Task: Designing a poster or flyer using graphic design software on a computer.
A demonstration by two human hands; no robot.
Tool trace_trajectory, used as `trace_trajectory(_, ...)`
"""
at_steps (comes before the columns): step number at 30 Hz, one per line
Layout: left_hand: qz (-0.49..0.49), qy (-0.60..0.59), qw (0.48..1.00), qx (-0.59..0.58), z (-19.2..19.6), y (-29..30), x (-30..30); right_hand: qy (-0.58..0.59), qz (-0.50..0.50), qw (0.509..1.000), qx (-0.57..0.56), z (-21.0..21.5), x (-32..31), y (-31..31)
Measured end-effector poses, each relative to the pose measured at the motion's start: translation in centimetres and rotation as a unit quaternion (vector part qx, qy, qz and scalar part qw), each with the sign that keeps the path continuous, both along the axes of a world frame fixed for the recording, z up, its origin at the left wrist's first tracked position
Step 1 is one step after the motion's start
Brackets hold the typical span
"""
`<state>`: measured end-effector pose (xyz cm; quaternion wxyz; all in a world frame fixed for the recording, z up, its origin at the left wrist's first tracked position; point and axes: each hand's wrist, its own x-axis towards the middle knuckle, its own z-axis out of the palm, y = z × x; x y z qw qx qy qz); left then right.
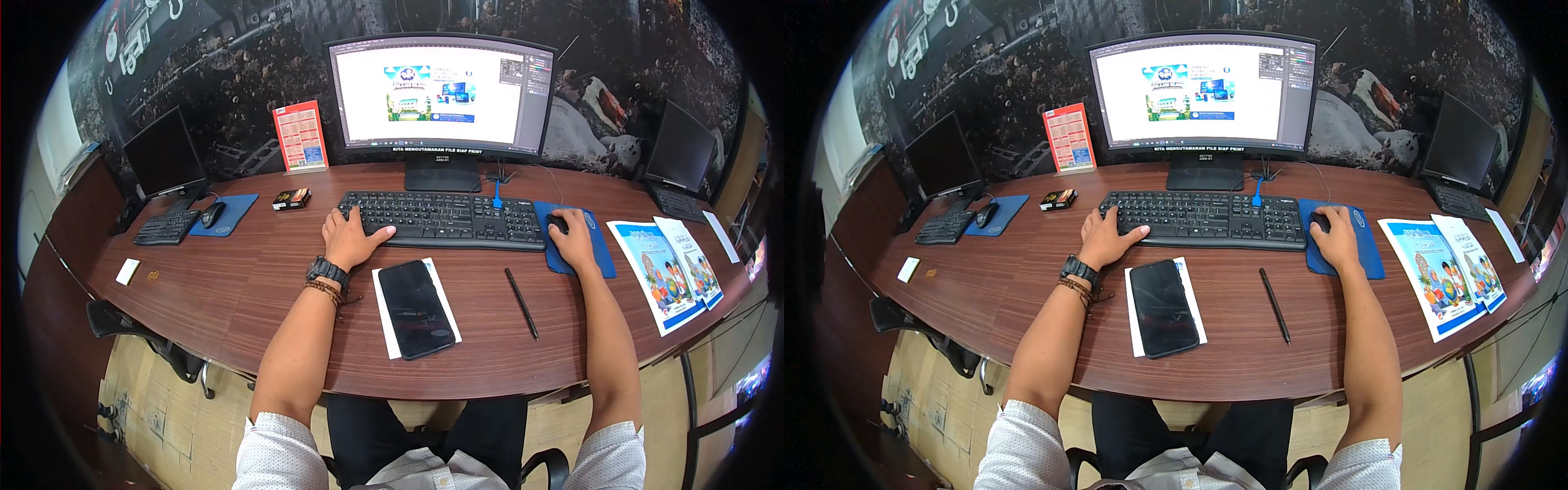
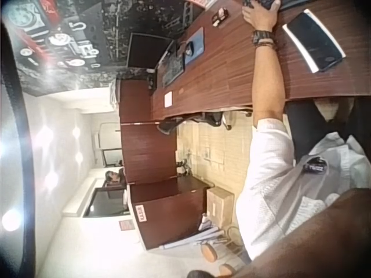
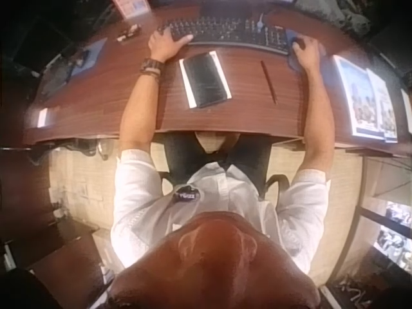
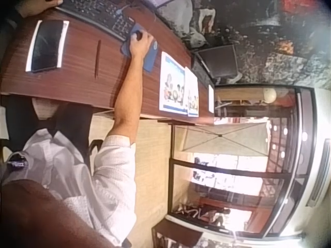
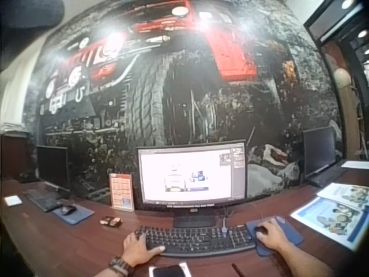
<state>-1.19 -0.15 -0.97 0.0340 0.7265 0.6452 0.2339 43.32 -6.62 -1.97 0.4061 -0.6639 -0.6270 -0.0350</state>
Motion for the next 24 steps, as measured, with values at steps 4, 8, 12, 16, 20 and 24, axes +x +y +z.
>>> trace_trajectory(4,0.0,0.001,1.0,0.0,-0.02,0.0,0.08,0.0,0.0,1.0,-0.002,-0.03,0.12,0.05)
trace_trajectory(8,-0.003,-0.001,1.0,0.003,-0.06,0.02,-0.02,0.005,0.001,1.0,-0.006,-0.13,0.26,0.21)
trace_trajectory(12,0.013,0.015,1.0,-0.013,0.3,-0.19,0.23,0.002,0.0,1.0,-0.008,-0.03,0.15,0.07)
trace_trajectory(16,0.011,0.016,1.0,-0.013,0.35,-0.18,0.32,-0.002,-0.001,1.0,-0.007,-0.07,0.27,0.03)
trace_trajectory(20,0.015,0.018,1.0,-0.013,0.38,-0.24,0.16,-0.003,0.0,1.0,-0.01,0.0,0.1,0.09)
trace_trajectory(24,0.016,0.019,1.0,-0.013,0.42,-0.17,0.26,-0.007,-0.001,1.0,-0.011,0.03,0.14,0.07)
